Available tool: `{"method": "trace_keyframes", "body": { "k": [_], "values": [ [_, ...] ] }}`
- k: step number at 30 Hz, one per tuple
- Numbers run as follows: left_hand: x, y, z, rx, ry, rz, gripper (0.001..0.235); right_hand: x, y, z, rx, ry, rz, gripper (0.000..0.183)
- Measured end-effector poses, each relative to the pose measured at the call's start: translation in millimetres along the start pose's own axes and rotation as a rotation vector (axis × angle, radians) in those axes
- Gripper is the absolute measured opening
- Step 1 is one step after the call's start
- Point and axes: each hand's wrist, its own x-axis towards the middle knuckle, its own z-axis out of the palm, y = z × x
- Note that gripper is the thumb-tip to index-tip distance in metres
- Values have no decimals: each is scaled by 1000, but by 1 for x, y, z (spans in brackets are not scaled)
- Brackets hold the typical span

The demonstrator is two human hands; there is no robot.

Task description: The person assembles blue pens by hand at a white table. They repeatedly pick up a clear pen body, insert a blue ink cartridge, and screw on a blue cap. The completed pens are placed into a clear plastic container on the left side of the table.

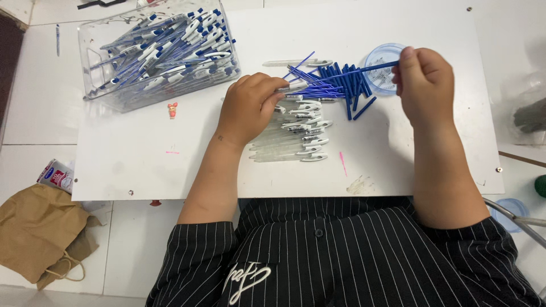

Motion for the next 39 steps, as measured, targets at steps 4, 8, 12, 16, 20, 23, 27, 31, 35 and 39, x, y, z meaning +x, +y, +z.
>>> {"method": "trace_keyframes", "body": {
  "k": [4, 8, 12, 16, 20, 23, 27, 31, 35, 39],
  "values": [
    [1, -2, -4, -50, -16, -19, 19, 0, -10, -2, 98, 28, 102, 42],
    [1, 1, -9, -78, -52, -96, 17, -2, -13, 1, 103, 52, 91, 43],
    [0, -1, -9, -96, -66, -128, 18, 1, 9, 3, -266, 40, -183, 27],
    [0, 1, -10, -100, -48, -128, 19, -5, -3, 16, -685, -133, -245, 14],
    [0, 7, -13, -114, -58, -145, 19, -21, -37, 20, -700, -225, -279, 29],
    [-1, 7, -10, -143, -55, -107, 20, -18, -25, 26, -522, -242, -407, 38],
    [1, 10, -14, -158, -85, -115, 18, -9, 2, 35, -297, -317, -401, 9],
    [1, -4, -22, -99, -26, -109, 20, 2, 16, 24, -215, -241, -397, 5],
    [-1, -13, -20, -52, 57, -46, 20, 0, 13, 34, -375, -172, -384, 8],
    [0, -1, -12, 26, 66, 3, 23, -14, -14, 58, -499, -269, -580, 21]
  ]
}}
